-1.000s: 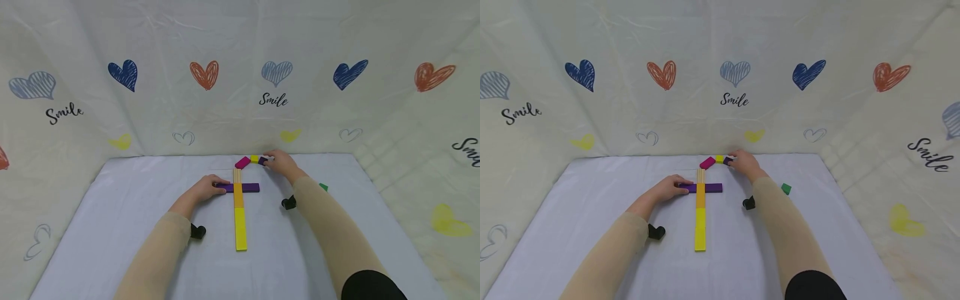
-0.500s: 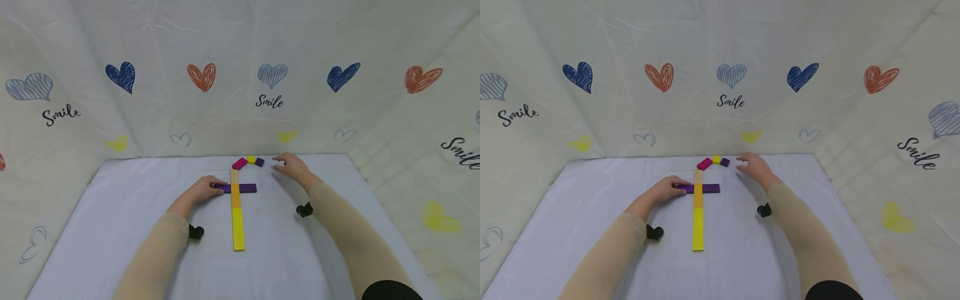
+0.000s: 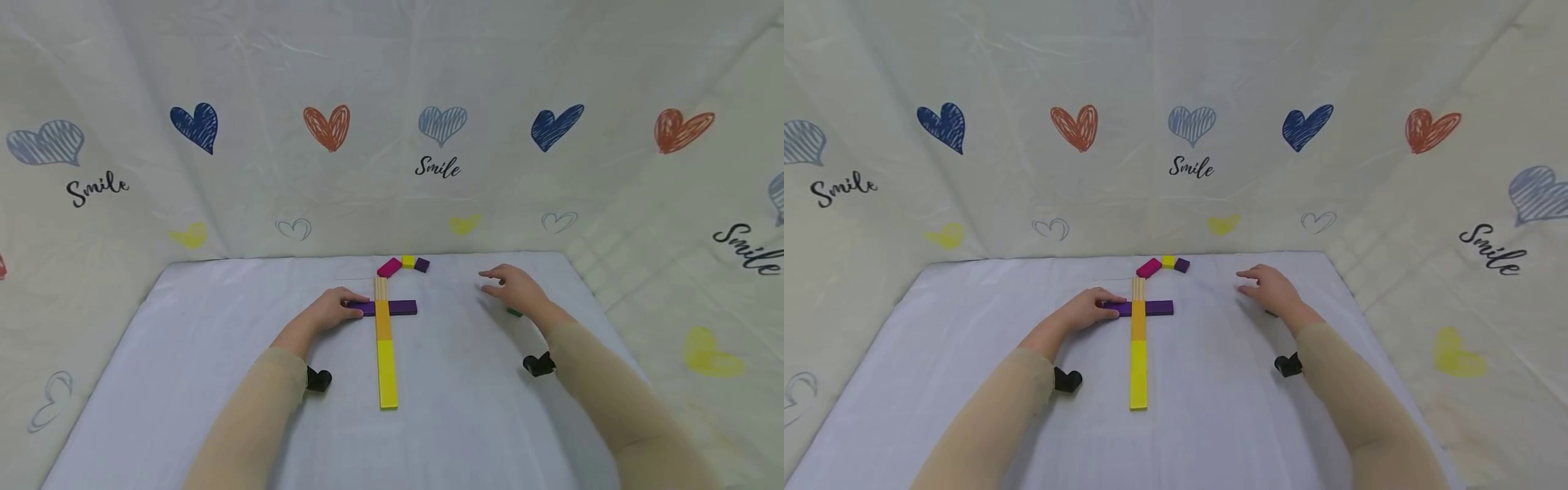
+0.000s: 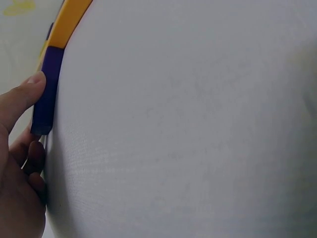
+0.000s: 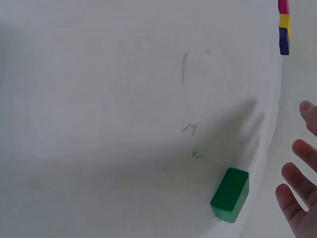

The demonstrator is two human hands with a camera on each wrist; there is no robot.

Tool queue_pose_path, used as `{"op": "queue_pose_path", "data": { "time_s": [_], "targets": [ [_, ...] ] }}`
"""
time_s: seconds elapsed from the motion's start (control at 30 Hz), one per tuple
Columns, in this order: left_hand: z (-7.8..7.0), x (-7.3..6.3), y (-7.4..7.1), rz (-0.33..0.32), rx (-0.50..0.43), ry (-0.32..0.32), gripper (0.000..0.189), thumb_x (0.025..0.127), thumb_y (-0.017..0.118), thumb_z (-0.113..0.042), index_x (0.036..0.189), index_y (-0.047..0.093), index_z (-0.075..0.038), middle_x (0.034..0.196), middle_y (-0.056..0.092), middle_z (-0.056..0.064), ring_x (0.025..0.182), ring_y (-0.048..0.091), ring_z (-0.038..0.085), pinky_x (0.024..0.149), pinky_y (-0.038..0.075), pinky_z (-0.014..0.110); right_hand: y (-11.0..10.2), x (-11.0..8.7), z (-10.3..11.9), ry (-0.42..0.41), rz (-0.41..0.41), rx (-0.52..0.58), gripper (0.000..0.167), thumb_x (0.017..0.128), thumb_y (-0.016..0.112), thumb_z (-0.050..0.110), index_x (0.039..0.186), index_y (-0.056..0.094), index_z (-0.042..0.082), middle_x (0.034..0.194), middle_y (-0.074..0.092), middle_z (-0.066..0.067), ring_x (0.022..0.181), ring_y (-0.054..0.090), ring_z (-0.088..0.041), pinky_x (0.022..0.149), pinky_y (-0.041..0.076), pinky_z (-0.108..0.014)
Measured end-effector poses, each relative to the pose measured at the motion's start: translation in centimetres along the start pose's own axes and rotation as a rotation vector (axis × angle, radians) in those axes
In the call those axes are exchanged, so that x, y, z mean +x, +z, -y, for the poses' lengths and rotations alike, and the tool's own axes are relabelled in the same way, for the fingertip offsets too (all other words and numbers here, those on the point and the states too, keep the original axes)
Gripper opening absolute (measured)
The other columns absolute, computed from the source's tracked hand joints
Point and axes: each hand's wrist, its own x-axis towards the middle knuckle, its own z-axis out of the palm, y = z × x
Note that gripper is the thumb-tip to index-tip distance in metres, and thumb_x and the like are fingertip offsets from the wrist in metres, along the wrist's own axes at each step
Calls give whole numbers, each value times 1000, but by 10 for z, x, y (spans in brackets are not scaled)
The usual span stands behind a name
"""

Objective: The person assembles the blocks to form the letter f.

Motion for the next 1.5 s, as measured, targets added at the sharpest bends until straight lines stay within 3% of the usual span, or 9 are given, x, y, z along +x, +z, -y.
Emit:
{"op": "queue_pose_path", "data": {
  "time_s": [0.37,0.83,1.03,1.2,1.5],
  "targets": [
    [-2,-2,0,-7,-13,-22,30,92,71,-32,121,71,-39,133,57,4,122,47,27,109,39,49,1,-33,-30,45,8,20,49,95,67,32,137,59,8,130,57,-18,111,53,-36,92,46,-54],
    [-4,-3,-2,-5,-2,-9,29,93,70,-32,121,71,-38,133,58,3,122,47,27,109,38,50,2,-52,-56,125,39,79,51,93,70,32,135,60,4,129,57,-22,106,53,-34,86,49,-49],
    [-4,-3,0,-8,2,-4,29,93,70,-32,122,71,-36,134,58,4,123,47,27,111,36,50,5,-56,-59,120,35,93,50,93,70,27,135,59,2,122,59,-20,98,53,-29,75,48,-38],
    [-2,-2,1,-8,3,-10,29,93,70,-33,121,71,-37,134,58,4,124,47,27,111,35,50,6,-55,-59,127,40,91,49,93,70,26,135,59,2,116,61,-17,96,54,-28,73,48,-37],
    [-4,-4,0,-5,-3,-15,29,93,71,-32,122,71,-38,134,57,4,124,47,27,110,36,50,0,-49,-48,107,34,94,45,96,66,20,137,58,3,124,60,-17,98,56,-28,71,51,-36]
  ]
}}
